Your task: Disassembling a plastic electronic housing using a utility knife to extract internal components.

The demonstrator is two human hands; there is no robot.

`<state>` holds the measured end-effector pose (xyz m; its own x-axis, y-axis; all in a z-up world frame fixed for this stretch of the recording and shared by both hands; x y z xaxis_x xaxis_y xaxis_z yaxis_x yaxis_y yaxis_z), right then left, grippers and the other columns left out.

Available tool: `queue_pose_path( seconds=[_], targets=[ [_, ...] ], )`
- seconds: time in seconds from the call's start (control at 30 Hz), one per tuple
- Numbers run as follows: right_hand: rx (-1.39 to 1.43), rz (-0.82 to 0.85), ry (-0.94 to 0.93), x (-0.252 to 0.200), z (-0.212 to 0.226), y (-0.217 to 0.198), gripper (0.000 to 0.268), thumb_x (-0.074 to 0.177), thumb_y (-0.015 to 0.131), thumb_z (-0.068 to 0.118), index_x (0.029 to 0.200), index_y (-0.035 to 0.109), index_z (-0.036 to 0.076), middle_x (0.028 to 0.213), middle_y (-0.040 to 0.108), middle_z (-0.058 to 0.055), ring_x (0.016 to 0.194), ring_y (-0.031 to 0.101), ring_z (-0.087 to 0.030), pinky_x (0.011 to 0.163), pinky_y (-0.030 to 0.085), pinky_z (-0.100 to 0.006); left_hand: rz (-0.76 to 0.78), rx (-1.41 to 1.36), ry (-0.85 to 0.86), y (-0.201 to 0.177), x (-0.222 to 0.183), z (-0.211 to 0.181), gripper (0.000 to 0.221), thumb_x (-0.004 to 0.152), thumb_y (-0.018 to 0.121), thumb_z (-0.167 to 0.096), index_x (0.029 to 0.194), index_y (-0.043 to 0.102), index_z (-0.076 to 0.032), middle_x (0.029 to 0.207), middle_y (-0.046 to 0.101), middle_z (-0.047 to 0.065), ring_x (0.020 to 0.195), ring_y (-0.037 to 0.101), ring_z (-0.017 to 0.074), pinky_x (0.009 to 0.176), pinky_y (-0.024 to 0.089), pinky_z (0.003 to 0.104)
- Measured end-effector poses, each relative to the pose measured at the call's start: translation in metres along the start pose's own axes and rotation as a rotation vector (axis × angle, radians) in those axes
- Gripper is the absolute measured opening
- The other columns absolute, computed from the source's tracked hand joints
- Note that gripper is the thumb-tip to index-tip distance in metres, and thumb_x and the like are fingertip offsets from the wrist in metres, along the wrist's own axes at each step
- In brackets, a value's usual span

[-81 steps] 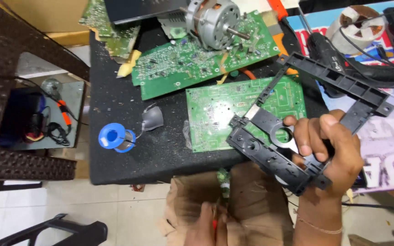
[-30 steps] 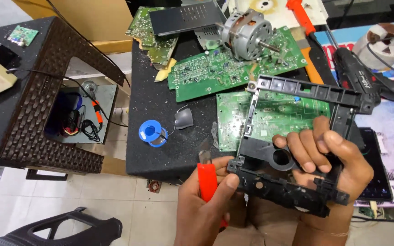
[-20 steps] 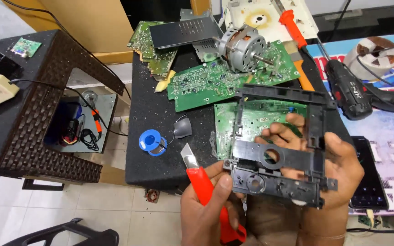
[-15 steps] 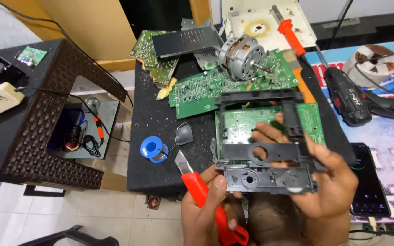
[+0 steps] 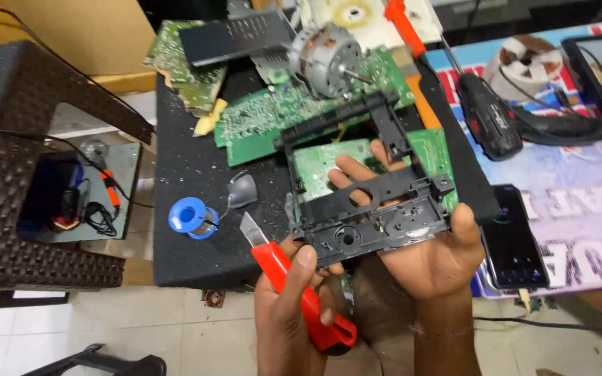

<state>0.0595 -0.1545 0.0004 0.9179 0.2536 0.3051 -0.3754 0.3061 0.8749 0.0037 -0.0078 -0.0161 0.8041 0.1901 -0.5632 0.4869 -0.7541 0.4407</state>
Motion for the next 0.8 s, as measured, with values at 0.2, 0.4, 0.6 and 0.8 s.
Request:
queue_pose_path(
  seconds=[0.2,0.4,0.6,0.8],
  targets=[
    [-0.07,-0.021,-0.052,-0.002,0.002,0.003,0.101,0.086,0.095,0.035,0.155,0.03,-0.001,0.164,0.021,-0.042,0.153,0.023,-0.059,0.125,0.019,-0.07,-0.077,-0.013,0.003,0.0,-0.001,0.0,0.045,0.085,0.065,-0.018,0.124,0.057,0.001,0.078,0.07,0.035,0.035,0.036,0.0216,0.037,0.027,0.032],
    [-0.056,0.101,-0.024,-0.002,-0.003,0.006,0.082,0.087,0.082,0.021,0.155,0.037,0.008,0.169,0.021,-0.031,0.159,0.019,-0.05,0.123,0.024,-0.071,0.058,-0.011,0.062,0.007,-0.005,-0.014,0.059,0.086,0.064,-0.029,0.138,0.067,-0.001,0.092,0.072,0.017,0.037,0.033,0.015,0.037,0.027,0.027],
    [-0.104,0.043,-0.16,0.001,0.001,0.004,0.07,0.08,0.073,0.009,0.144,0.045,0.005,0.164,0.023,-0.032,0.158,0.016,-0.053,0.124,0.018,-0.075,0.02,-0.038,0.137,-0.02,0.019,0.016,0.056,0.093,0.059,-0.025,0.137,0.059,0.008,0.099,0.073,0.028,0.08,0.073,0.0307,0.028,0.036,0.028],
    [-0.096,-0.01,-0.237,0.006,0.008,0.012,0.062,0.081,0.076,0.013,0.136,0.05,0.007,0.167,0.018,-0.035,0.157,0.021,-0.046,0.123,0.023,-0.064,0.036,0.161,0.071,-0.023,0.016,0.038,0.024,0.089,0.071,-0.011,0.1,0.072,0.01,0.047,0.059,0.024,0.032,0.047,0.028,0.03,0.039,0.038]
  ],
)
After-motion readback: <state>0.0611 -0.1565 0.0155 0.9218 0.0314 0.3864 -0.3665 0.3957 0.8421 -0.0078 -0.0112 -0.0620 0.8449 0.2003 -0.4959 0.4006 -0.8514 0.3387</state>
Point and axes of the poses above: each hand's wrist, its own x-axis towards the middle knuckle, its own y-axis out of the palm, z = x × y, the point moved 4 cm from there along x, towards the middle knuckle
